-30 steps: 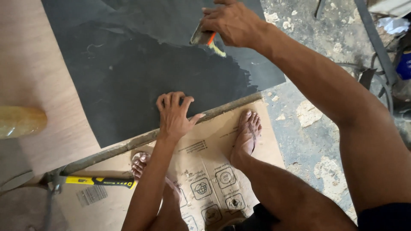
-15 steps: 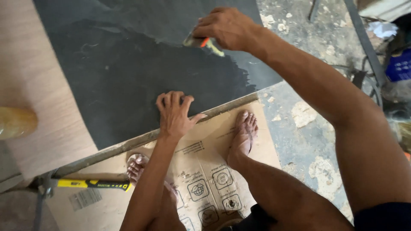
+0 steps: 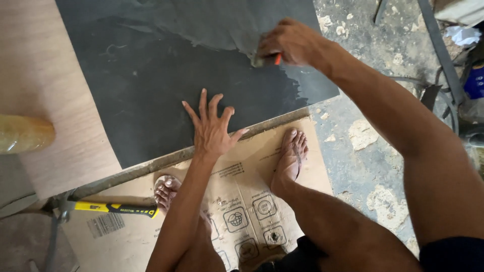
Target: Spreading yellow adhesive onto a black sheet using a small metal scraper on a workshop floor.
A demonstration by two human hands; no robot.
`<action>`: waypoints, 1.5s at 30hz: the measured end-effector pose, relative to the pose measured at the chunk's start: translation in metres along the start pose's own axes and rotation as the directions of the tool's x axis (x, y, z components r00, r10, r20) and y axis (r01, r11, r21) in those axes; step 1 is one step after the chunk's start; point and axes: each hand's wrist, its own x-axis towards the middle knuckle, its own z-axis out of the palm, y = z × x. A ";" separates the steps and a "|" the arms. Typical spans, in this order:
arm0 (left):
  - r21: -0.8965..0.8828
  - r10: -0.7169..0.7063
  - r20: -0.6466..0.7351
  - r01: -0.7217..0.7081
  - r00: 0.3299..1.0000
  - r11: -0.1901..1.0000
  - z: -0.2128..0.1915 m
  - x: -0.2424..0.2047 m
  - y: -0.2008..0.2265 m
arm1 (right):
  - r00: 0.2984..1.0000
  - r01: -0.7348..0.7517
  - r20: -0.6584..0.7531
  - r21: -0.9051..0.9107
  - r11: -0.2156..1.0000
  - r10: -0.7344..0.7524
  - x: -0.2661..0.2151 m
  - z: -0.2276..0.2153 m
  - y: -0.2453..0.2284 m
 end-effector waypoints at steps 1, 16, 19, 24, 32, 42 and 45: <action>0.000 -0.009 0.029 0.009 1.000 1.000 0.000 0.001 0.000 | 0.996 -0.039 0.075 -0.042 0.998 0.043 -0.007 0.003 0.003; 0.011 -0.001 -0.017 0.001 1.000 1.000 0.007 -0.003 -0.002 | 0.882 -0.441 0.252 0.151 0.884 0.397 -0.089 -0.002 -0.051; 0.006 0.005 -0.051 -0.004 0.999 1.000 0.008 -0.003 -0.003 | 0.830 -0.523 0.302 0.131 0.842 0.469 -0.106 -0.002 -0.067; -0.009 0.007 -0.065 -0.008 0.998 1.000 0.009 -0.003 -0.004 | 0.738 -0.628 0.416 0.134 0.767 0.532 -0.160 0.026 -0.080; 0.003 -0.006 0.007 0.006 1.000 1.000 0.007 -0.001 -0.005 | 0.891 -0.451 0.060 0.004 0.893 0.450 -0.149 -0.006 -0.057; -0.118 -0.004 -0.015 0.002 1.000 0.993 0.002 0.000 -0.008 | 0.975 -0.100 -0.165 0.269 0.958 0.148 0.012 0.023 -0.018; -0.076 -0.009 -0.003 0.009 1.000 0.997 0.000 -0.006 -0.012 | 0.978 -0.172 -0.088 0.191 0.966 0.192 0.030 0.025 -0.012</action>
